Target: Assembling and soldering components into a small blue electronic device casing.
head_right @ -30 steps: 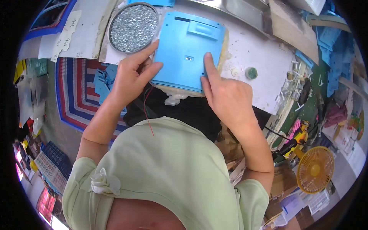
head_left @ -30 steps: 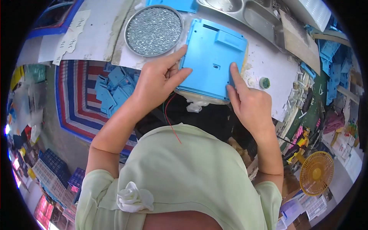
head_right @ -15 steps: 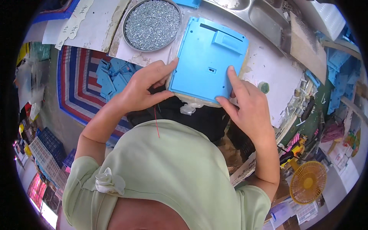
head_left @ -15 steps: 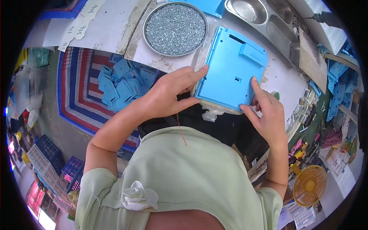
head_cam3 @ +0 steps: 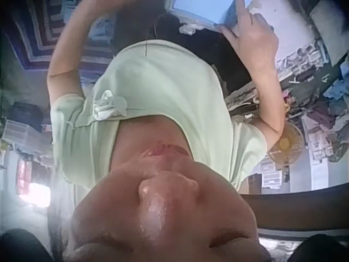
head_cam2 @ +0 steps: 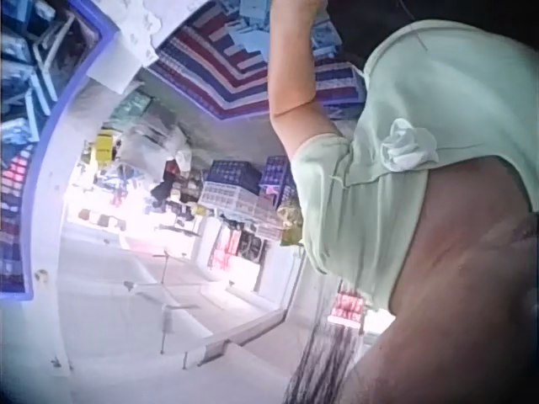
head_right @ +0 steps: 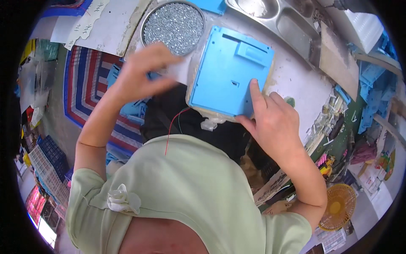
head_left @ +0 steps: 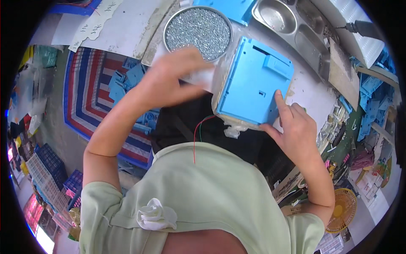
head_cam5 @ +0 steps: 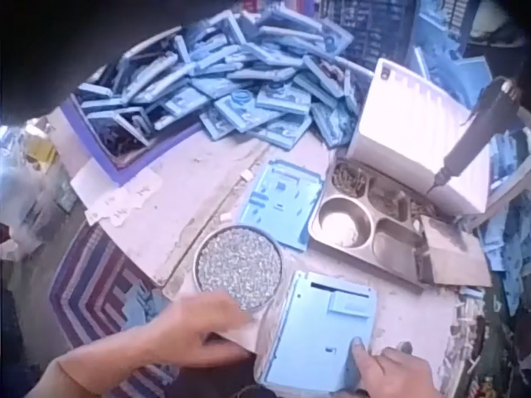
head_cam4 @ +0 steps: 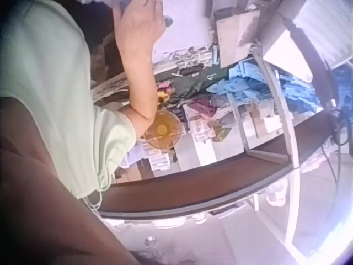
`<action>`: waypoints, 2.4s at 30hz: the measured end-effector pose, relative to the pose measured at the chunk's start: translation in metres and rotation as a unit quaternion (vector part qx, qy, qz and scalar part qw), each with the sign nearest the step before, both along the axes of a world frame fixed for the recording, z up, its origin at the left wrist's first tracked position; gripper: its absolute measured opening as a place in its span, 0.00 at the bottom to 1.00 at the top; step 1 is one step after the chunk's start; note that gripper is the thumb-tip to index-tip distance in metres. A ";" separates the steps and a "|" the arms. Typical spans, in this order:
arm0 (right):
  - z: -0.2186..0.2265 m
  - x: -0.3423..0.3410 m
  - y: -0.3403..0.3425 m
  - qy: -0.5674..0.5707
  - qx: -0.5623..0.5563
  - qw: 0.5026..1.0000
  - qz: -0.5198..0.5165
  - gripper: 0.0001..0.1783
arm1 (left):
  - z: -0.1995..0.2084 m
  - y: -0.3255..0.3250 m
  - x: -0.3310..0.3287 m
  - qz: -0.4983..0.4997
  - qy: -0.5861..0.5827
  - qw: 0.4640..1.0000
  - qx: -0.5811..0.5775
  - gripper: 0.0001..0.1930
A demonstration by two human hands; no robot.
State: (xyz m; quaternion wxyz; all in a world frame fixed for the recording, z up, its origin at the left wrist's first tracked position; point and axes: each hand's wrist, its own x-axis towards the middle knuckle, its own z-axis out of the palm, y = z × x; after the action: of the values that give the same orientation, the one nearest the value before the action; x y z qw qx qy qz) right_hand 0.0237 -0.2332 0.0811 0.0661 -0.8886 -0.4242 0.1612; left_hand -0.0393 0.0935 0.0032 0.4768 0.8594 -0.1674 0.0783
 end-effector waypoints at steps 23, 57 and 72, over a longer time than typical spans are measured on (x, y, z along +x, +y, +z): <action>-0.015 0.127 0.111 0.067 0.277 0.958 -0.036 0.10 | 0.012 -0.012 0.033 0.144 0.044 0.988 0.015 0.07; -0.065 0.132 0.212 -0.092 0.050 0.957 0.271 0.09 | -0.003 0.017 0.043 0.188 -0.035 0.938 0.289 0.08; -0.015 0.070 0.018 0.019 0.351 0.927 -0.130 0.06 | -0.006 0.022 0.050 0.218 -0.029 0.954 0.206 0.06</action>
State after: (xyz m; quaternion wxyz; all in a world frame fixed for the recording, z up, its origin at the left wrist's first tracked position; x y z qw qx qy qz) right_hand 0.0933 -0.2149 0.0666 0.4023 -0.8526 -0.3335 0.0093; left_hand 0.0107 0.1158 -0.0029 0.2557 0.9518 -0.0025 0.1693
